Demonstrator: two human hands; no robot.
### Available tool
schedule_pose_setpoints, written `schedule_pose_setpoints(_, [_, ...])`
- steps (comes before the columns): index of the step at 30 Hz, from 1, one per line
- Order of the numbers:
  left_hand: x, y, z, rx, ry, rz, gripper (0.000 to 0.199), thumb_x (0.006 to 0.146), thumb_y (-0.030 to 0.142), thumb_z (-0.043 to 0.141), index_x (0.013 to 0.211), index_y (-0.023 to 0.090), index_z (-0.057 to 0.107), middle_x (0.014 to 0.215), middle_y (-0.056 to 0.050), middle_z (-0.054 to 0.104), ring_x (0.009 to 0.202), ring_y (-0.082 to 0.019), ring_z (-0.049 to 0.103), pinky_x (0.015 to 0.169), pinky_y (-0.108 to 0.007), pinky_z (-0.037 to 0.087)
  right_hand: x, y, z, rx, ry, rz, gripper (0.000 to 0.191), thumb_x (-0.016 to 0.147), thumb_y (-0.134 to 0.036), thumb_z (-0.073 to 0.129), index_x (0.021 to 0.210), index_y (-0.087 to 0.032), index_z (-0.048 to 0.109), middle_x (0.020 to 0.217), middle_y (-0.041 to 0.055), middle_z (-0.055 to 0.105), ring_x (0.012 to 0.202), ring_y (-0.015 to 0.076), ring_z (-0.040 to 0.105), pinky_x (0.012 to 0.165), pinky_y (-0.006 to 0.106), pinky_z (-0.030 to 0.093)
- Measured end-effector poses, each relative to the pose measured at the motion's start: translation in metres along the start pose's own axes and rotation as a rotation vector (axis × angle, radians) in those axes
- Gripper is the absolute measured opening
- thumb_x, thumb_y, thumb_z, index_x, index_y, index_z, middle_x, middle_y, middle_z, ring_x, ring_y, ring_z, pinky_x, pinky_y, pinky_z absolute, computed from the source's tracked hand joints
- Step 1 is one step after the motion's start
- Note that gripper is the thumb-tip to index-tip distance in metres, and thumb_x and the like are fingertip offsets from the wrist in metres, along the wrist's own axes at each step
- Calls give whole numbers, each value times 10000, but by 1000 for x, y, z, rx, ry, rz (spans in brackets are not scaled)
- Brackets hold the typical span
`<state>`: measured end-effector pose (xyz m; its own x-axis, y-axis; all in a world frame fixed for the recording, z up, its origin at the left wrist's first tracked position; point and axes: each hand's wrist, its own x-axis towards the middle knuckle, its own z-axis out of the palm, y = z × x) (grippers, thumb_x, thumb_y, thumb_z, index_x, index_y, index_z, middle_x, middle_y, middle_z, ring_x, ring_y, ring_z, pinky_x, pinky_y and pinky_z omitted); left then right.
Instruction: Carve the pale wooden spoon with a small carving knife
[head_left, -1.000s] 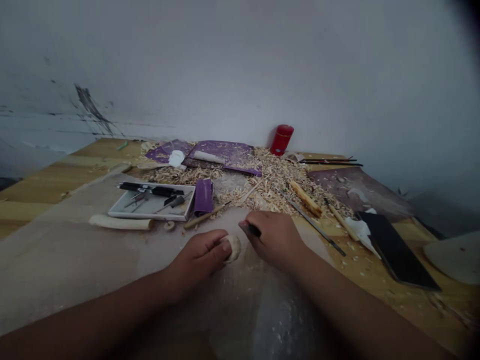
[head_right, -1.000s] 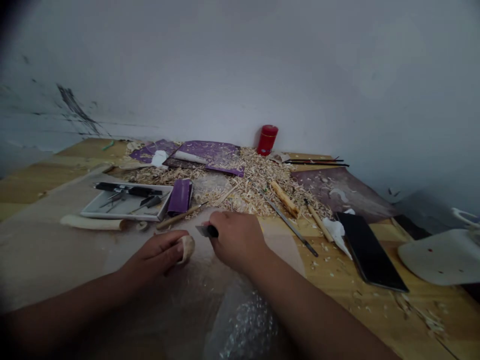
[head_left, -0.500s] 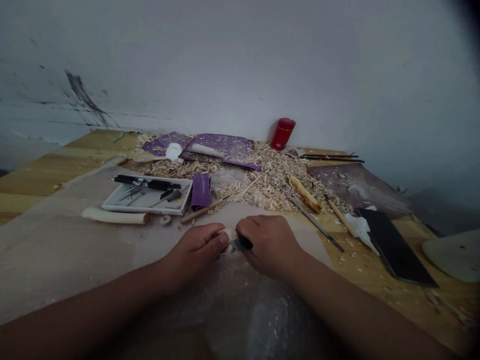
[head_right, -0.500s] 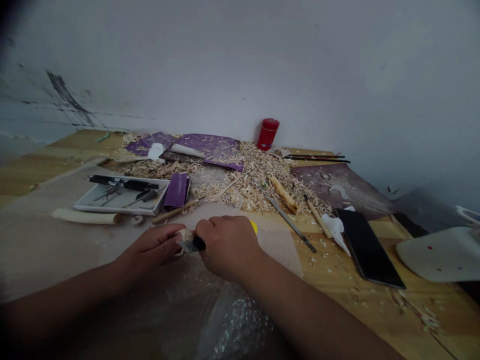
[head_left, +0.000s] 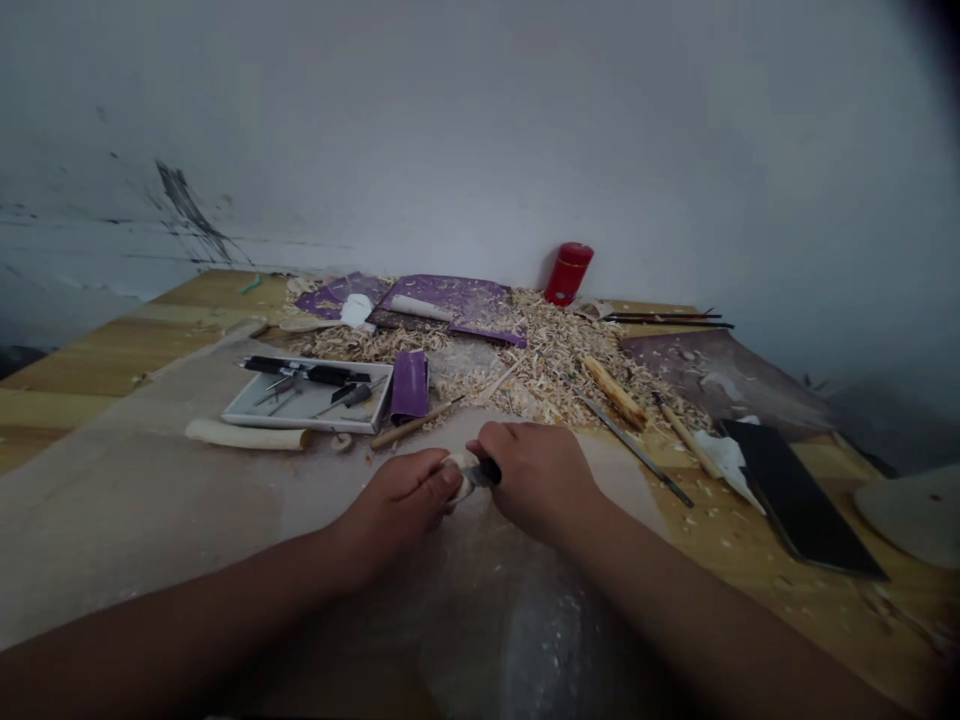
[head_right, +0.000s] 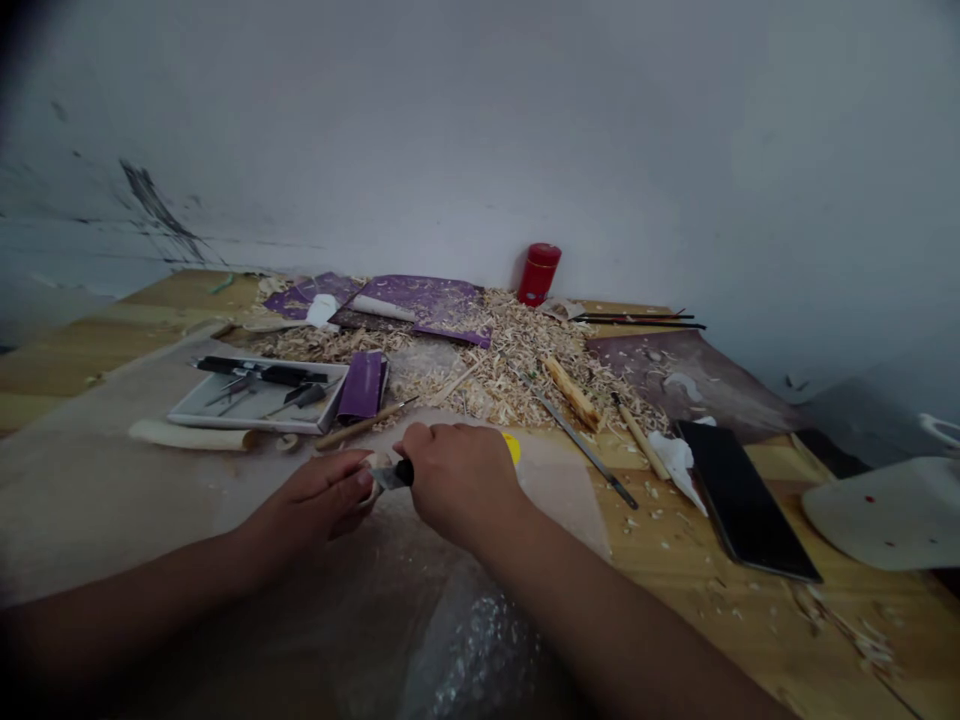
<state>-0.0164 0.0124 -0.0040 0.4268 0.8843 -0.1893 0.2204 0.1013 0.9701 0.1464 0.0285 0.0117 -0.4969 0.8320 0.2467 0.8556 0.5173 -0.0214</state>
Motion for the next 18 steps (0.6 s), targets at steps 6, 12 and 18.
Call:
schedule_pose_setpoints(6, [-1,4,2,-120,-27,-45,283,765,408,397,609,179,335,520,70,288,432,-53,235,399,-171,200,6,6,0,-45,-28,73,272,851,-327,296,794,-216,537,698,24,636,628,168,573,512,254,291])
schedule_pose_setpoints(12, [-10,8,-2,173,-102,71,318,791,414,366,599,162,382,561,42,329,497,-73,300,443,-186,250,12,44,3,-119,-77,295,199,811,-280,362,798,-210,548,709,42,634,623,176,575,501,245,281])
schedule_pose_setpoints(18, [5,-2,-5,102,14,57,287,777,407,395,624,165,402,561,47,329,504,-75,302,450,-185,256,2,19,-1,21,-16,59,209,808,-334,360,796,-223,536,705,7,627,628,149,559,510,247,264])
